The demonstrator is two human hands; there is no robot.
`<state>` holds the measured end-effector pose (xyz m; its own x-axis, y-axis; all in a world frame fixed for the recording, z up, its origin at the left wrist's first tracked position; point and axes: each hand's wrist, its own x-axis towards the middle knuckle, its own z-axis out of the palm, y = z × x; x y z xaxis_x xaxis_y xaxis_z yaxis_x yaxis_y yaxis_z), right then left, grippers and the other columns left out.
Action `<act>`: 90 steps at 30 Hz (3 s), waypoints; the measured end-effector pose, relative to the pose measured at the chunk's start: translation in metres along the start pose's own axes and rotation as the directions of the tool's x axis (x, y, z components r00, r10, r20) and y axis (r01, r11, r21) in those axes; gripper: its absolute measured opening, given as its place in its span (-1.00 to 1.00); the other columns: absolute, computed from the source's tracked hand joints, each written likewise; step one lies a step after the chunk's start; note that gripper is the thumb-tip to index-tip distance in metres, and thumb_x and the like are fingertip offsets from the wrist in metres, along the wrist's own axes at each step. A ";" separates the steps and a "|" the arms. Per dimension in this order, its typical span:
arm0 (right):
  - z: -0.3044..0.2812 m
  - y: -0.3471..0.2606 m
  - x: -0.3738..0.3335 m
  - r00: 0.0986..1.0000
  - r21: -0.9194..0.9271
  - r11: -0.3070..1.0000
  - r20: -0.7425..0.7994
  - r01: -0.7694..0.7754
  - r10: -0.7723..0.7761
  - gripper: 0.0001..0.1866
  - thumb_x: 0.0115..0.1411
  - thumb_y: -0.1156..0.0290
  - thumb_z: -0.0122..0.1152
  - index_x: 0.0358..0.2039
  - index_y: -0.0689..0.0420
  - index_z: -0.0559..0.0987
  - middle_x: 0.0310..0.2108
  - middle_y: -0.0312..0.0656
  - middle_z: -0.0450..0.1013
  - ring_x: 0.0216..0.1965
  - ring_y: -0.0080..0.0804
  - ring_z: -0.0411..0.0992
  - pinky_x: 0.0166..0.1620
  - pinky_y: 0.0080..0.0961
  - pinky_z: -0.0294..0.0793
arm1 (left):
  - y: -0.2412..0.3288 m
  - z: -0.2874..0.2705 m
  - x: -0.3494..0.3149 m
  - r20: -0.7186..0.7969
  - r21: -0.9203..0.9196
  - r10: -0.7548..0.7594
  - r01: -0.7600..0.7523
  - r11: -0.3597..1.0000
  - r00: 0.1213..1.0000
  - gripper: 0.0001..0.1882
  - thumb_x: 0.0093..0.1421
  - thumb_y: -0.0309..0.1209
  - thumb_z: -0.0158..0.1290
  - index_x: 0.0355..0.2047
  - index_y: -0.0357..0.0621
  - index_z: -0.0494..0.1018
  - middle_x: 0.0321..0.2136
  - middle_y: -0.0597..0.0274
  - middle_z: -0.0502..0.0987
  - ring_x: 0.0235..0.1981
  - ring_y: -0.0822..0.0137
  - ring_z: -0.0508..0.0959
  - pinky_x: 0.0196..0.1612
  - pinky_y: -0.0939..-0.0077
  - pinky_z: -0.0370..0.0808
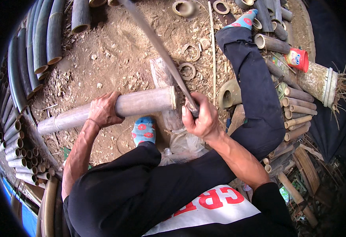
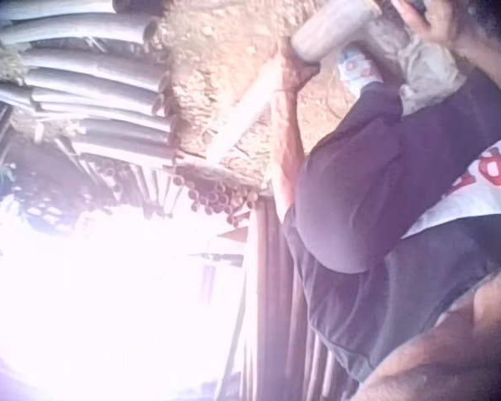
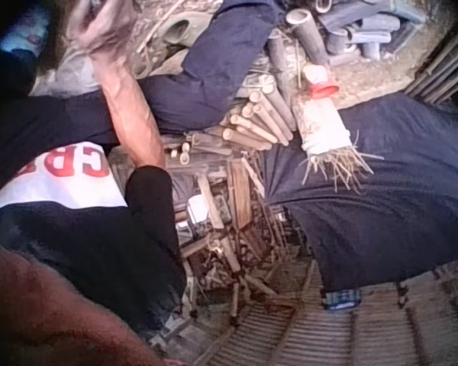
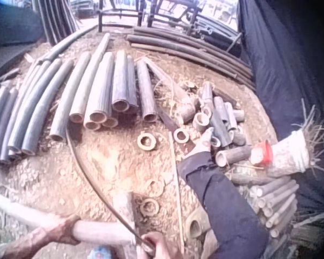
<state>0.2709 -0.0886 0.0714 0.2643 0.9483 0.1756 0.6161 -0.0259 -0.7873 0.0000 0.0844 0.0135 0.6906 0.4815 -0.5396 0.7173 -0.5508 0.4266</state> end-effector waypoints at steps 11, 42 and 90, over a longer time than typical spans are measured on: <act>0.007 0.013 -0.010 0.999 0.043 0.998 0.028 -0.040 0.039 -0.72 0.25 0.36 0.19 -0.15 0.29 0.42 -0.50 0.07 0.48 -0.52 -0.05 0.54 -0.47 -0.23 0.50 | 0.000 0.014 -0.011 -0.213 0.062 0.043 -0.031 0.998 0.976 -0.34 -0.29 -0.27 0.33 -0.09 -0.01 0.42 -0.26 0.14 0.54 -0.18 0.02 0.56 -0.09 0.12 0.48; 0.006 0.018 -0.008 0.953 -0.107 0.977 0.223 -0.183 0.203 -0.73 0.26 0.32 0.17 -0.24 0.26 0.37 -0.51 0.08 0.50 -0.55 -0.05 0.55 -0.49 -0.19 0.53 | 0.007 0.060 -0.025 -0.576 0.287 0.124 0.058 0.956 0.808 -0.28 -0.14 -0.28 0.32 0.09 -0.08 0.39 -0.03 0.16 0.51 0.04 0.12 0.47 0.17 0.06 0.28; 0.006 0.012 -0.007 0.998 -0.021 0.999 0.056 -0.029 0.030 -0.72 0.24 0.33 0.21 -0.15 0.25 0.45 -0.49 0.04 0.49 -0.53 0.00 0.55 -0.49 -0.21 0.52 | 0.024 0.042 -0.016 -0.394 0.204 0.092 -0.010 0.979 0.915 -0.35 -0.17 -0.33 0.25 0.02 -0.11 0.40 -0.06 0.12 0.54 -0.05 0.11 0.52 0.03 0.15 0.40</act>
<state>0.2720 -0.0940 0.0567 0.2409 0.9633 0.1184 0.6237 -0.0602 -0.7793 0.0025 0.0347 0.0015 0.7335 0.6585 -0.1686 0.6765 -0.6833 0.2747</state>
